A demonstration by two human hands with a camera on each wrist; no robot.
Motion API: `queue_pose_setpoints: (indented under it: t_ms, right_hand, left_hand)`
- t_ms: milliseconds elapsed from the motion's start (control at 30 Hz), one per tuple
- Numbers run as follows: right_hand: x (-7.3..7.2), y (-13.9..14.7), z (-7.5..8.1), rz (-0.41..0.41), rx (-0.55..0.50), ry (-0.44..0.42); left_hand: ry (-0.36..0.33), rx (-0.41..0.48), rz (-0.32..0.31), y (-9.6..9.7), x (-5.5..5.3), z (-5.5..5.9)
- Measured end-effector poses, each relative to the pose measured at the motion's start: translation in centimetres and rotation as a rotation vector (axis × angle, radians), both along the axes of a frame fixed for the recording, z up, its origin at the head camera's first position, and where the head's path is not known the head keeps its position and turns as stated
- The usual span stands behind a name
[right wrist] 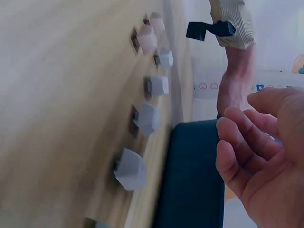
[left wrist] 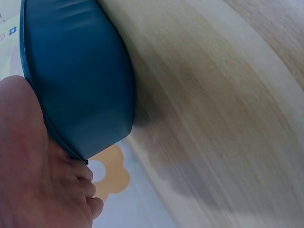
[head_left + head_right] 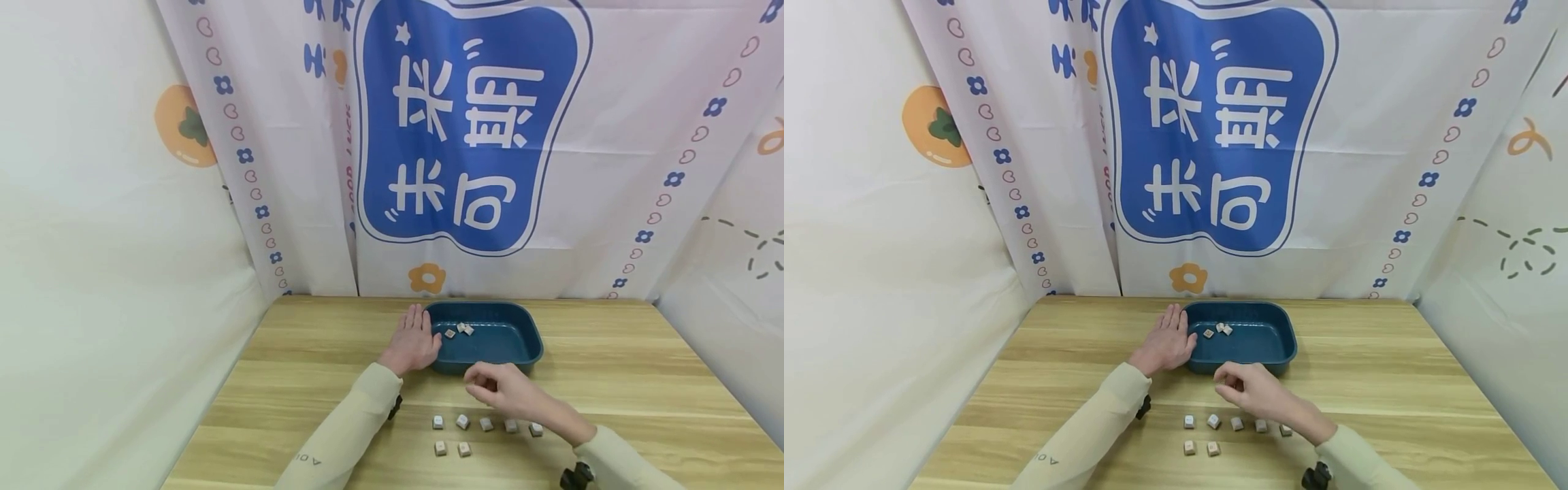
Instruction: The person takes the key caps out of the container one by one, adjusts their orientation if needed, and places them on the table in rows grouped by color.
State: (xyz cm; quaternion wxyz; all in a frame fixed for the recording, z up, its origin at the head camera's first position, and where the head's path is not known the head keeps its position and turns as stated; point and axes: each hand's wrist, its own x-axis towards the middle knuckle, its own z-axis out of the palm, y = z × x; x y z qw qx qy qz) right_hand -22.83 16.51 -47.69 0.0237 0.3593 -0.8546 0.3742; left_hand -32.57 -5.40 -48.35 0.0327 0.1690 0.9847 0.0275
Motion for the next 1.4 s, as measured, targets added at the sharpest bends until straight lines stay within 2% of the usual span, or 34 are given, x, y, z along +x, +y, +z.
queue_pose_setpoints:
  t_ms: [100, 333, 533, 767, 1067, 1400]
  right_hand:
    - [-0.6, 0.1, 0.3, -0.027, -0.018, 0.007]
    - [-1.9, 0.4, 0.7, -0.109, -0.044, 0.08]
    - [-2.7, 0.6, 0.9, -0.156, -0.061, 0.077]
    - [-4.0, 0.7, 1.0, -0.186, -0.096, 0.037]
    - [-5.5, 1.0, 0.1, -0.296, -0.129, -0.018]
    - [-7.2, 0.8, -0.5, -0.328, -0.094, -0.088]
  left_hand:
    - [0.004, -0.006, 0.0, 0.0, 0.0, 0.0]
    - [0.001, 0.009, 0.0, 0.1, 0.0, -0.1]
    - [0.0, 0.015, -0.004, -0.1, 0.2, 0.0]
    - [-0.004, 0.015, -0.003, -0.1, 0.1, 0.0]
    - [-0.017, 0.009, -0.004, -0.2, 0.1, 0.1]
    - [-0.012, -0.002, -0.004, -0.1, 0.3, 0.2]
